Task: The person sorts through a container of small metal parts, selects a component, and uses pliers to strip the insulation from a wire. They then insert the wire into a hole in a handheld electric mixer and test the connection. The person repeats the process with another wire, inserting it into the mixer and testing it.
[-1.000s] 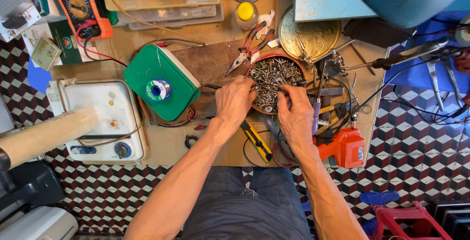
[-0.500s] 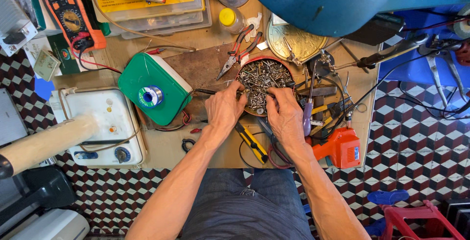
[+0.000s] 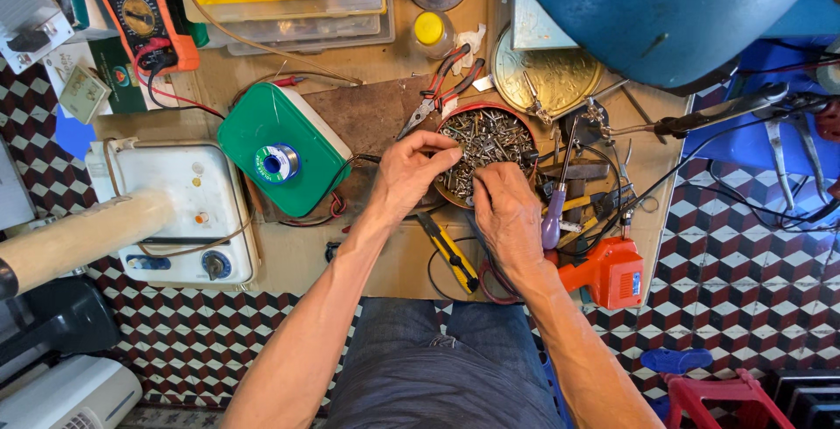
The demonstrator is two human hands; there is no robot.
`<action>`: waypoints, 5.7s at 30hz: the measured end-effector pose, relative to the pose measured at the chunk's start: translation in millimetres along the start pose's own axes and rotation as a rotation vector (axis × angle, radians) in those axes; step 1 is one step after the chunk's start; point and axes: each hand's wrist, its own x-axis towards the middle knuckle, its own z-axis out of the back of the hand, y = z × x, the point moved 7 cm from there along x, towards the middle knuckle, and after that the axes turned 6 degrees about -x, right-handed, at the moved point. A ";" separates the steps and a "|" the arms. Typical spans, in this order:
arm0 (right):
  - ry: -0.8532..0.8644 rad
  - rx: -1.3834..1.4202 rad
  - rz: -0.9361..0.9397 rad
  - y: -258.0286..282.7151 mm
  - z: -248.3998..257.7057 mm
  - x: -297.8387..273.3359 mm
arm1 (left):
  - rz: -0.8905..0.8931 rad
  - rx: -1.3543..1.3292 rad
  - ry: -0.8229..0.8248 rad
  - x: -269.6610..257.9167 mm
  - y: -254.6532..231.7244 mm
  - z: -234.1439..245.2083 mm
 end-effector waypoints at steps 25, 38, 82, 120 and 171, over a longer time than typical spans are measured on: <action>0.048 -0.260 0.106 1.9 1.4 11.7 | -0.241 -0.067 0.120 -3.1 -11.7 -13.3; 0.253 -0.251 0.318 7.5 -23.7 -0.6 | 0.001 -0.622 0.288 -34.1 -1.0 -12.2; -0.043 -0.096 0.020 3.4 8.8 19.6 | 0.152 -0.798 0.089 -52.8 36.8 29.9; 0.082 -0.232 0.265 11.3 0.5 40.5 | 0.228 -0.570 0.056 -54.4 57.4 25.1; -0.365 1.163 -1.043 -62.0 -46.0 -142.4 | -0.899 0.984 0.498 -19.7 -38.5 -69.5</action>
